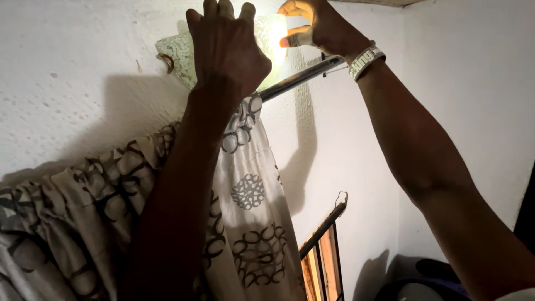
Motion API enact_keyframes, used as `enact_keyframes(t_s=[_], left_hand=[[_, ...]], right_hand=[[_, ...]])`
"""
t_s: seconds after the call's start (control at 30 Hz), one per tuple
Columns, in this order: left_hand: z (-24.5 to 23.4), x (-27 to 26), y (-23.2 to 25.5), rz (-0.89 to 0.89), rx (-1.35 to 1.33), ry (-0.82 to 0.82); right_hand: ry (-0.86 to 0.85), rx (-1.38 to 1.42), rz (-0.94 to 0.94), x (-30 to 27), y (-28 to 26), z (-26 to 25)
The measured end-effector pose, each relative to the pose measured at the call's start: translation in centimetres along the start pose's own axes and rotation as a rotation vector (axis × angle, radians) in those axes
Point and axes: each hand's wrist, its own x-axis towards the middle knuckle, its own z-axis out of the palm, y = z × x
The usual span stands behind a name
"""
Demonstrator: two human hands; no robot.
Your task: The recorder installs a decorative glass cover onto a wall-mounted light fixture above a bed.
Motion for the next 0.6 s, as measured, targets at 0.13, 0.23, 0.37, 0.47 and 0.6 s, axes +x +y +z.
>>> enact_keyframes(t_s=[0.13, 0.23, 0.37, 0.47, 0.6], left_hand=[[0.3, -0.1, -0.2, 0.001, -0.004, 0.015], [0.1, -0.2, -0.2, -0.007, 0.001, -0.07], [-0.3, -0.3, -0.4, 0.002, -0.018, -0.052], [-0.7, -0.4, -0.3, -0.001, -0.043, -0.092], [-0.7, -0.4, -0.4, 0.02, -0.045, -0.053]], right_hand=[[-0.01, -0.015, -0.008, 0.5, 0.5, 0.0], [-0.06, 0.052, -0.062, 0.8, 1.5, 0.0], [-0.064, 0.095, -0.038, 0.8, 1.2, 0.5], [-0.087, 0.011, -0.043, 0.5, 1.6, 0.6], [-0.072, 0.051, -0.059, 0.2, 1.6, 1.0]])
